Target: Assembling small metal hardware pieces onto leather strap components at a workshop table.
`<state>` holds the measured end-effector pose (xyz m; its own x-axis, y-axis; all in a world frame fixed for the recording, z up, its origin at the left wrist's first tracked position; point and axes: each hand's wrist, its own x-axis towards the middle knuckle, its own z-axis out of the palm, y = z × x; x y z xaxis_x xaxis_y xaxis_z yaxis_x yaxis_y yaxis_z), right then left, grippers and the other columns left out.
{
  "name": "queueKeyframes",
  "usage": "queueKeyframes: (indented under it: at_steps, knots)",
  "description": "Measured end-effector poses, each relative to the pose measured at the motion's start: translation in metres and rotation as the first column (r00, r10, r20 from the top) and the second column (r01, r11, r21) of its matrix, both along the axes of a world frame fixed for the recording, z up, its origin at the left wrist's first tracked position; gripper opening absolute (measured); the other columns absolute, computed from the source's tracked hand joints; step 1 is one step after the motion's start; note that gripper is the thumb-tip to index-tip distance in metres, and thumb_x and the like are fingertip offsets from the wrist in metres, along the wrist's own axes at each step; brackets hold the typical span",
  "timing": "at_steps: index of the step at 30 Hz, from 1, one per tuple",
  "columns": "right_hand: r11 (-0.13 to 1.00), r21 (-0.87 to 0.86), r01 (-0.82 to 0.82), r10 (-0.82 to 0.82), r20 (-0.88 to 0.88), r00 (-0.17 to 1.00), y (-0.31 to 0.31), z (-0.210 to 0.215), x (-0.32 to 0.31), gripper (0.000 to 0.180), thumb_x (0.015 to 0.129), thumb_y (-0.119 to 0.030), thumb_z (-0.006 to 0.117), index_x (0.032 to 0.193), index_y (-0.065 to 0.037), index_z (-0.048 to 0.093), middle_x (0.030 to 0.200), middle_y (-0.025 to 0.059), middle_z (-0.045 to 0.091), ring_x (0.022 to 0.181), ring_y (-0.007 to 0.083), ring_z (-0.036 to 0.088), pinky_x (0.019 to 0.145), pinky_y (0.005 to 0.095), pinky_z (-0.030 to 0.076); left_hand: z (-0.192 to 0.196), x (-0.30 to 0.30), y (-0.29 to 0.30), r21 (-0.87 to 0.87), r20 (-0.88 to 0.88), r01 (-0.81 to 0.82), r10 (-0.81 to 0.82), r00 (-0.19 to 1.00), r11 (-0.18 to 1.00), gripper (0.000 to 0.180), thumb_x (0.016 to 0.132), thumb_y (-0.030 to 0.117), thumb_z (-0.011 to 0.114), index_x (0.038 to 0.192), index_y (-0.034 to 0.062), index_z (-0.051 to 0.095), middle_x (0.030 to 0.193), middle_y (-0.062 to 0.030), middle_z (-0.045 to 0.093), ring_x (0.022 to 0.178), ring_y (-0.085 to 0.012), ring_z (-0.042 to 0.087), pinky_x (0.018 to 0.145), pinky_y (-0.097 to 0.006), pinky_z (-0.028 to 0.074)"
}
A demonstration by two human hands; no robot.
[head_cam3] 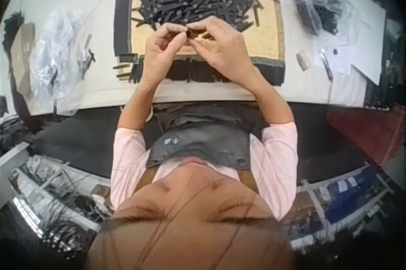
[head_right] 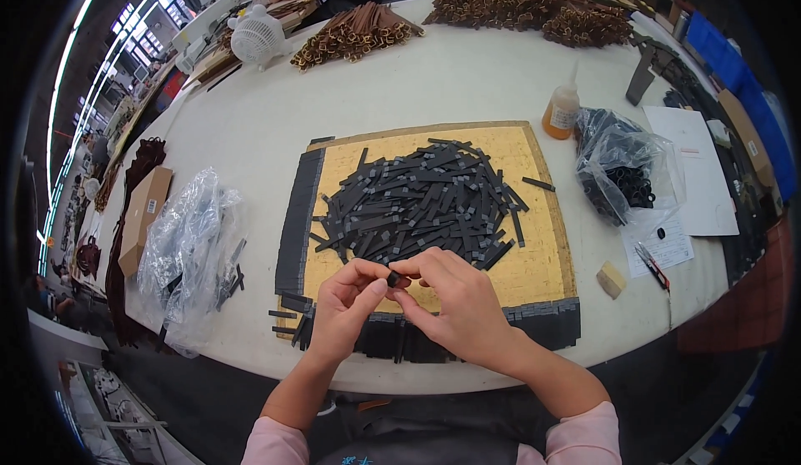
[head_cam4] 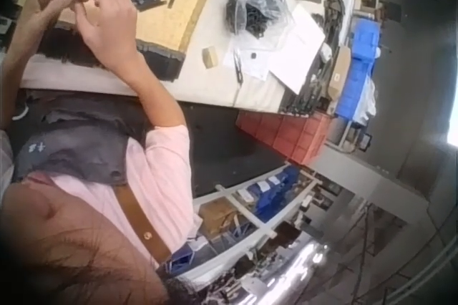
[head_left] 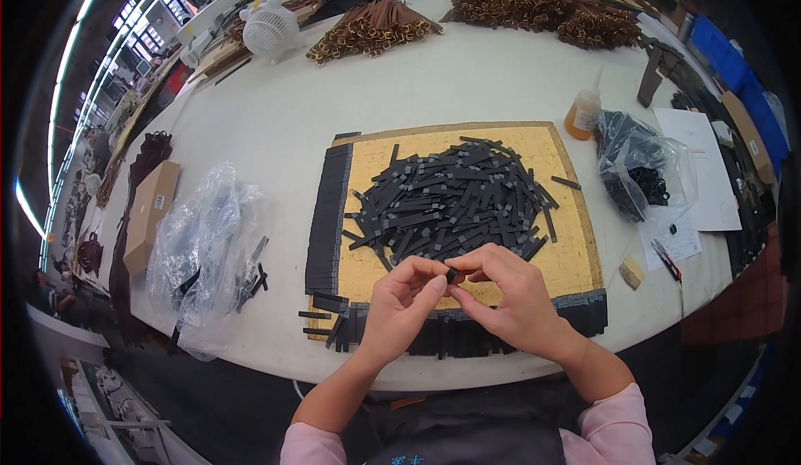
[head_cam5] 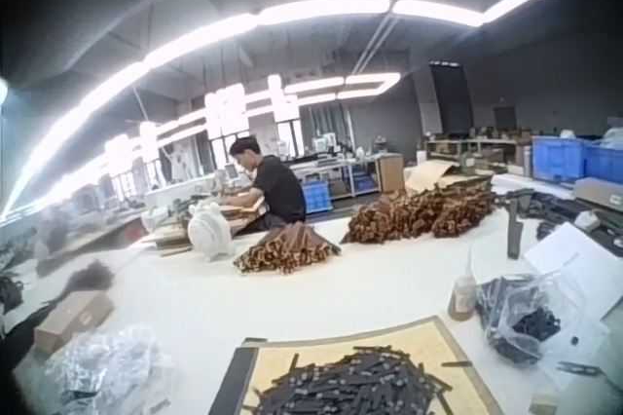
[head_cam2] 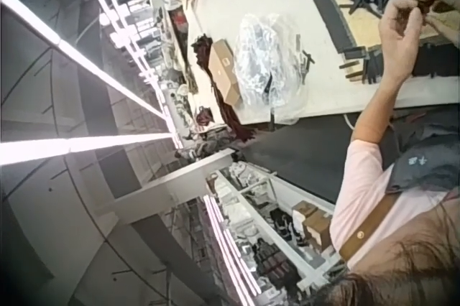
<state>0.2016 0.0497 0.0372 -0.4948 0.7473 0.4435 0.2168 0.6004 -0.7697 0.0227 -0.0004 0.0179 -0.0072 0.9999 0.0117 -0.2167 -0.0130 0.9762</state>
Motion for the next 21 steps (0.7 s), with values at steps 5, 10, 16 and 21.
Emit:
queueKeyframes:
  at_steps: [5,10,16,21]
  knots:
    - [0.965,-0.252,-0.075,0.078,0.001,0.997,0.008,0.009,0.014,0.026,0.088,0.000,0.068,0.115,0.001,0.069,0.097,0.0127,0.070,0.088,0.0210,0.072,0.076,0.0297,0.058,-0.008,-0.001,0.001,0.016,-0.081,0.035,-0.034,0.996,0.999,0.017,0.096,0.002,0.065,0.112,-0.0028,0.063,0.104,-0.0064,0.067,0.097,-0.0114,0.065,0.089,-0.026,0.050]
    - [0.982,-0.180,-0.055,0.073,0.093,0.993,0.017,0.009,0.013,0.017,0.088,-0.003,0.069,0.105,0.000,0.073,0.089,0.0117,0.072,0.079,0.0223,0.072,0.071,0.0298,0.058,-0.015,0.000,0.001,0.018,-0.139,0.046,-0.043,0.989,0.999,0.015,0.096,0.003,0.064,0.109,-0.0034,0.063,0.100,-0.0061,0.068,0.093,-0.0114,0.065,0.086,-0.026,0.051]
    - [0.991,-0.105,-0.083,0.104,0.222,0.970,0.022,0.007,0.009,0.016,0.086,-0.007,0.071,0.100,0.000,0.072,0.086,0.0121,0.072,0.076,0.0248,0.072,0.068,0.0321,0.057,-0.016,-0.002,0.000,0.087,-0.404,0.018,0.019,0.915,0.996,0.012,0.094,0.001,0.064,0.105,-0.0034,0.064,0.096,-0.0095,0.069,0.088,-0.0160,0.067,0.078,-0.028,0.052]
    - [0.994,-0.026,-0.109,0.111,0.373,0.921,0.022,0.003,0.004,0.014,0.085,-0.011,0.071,0.094,0.000,0.071,0.084,0.0137,0.071,0.078,0.0292,0.071,0.067,0.0364,0.057,-0.014,0.001,-0.001,0.213,-0.649,0.056,0.099,0.754,0.976,0.013,0.090,-0.002,0.065,0.103,-0.0024,0.064,0.092,-0.0140,0.066,0.081,-0.0267,0.067,0.069,-0.033,0.052]
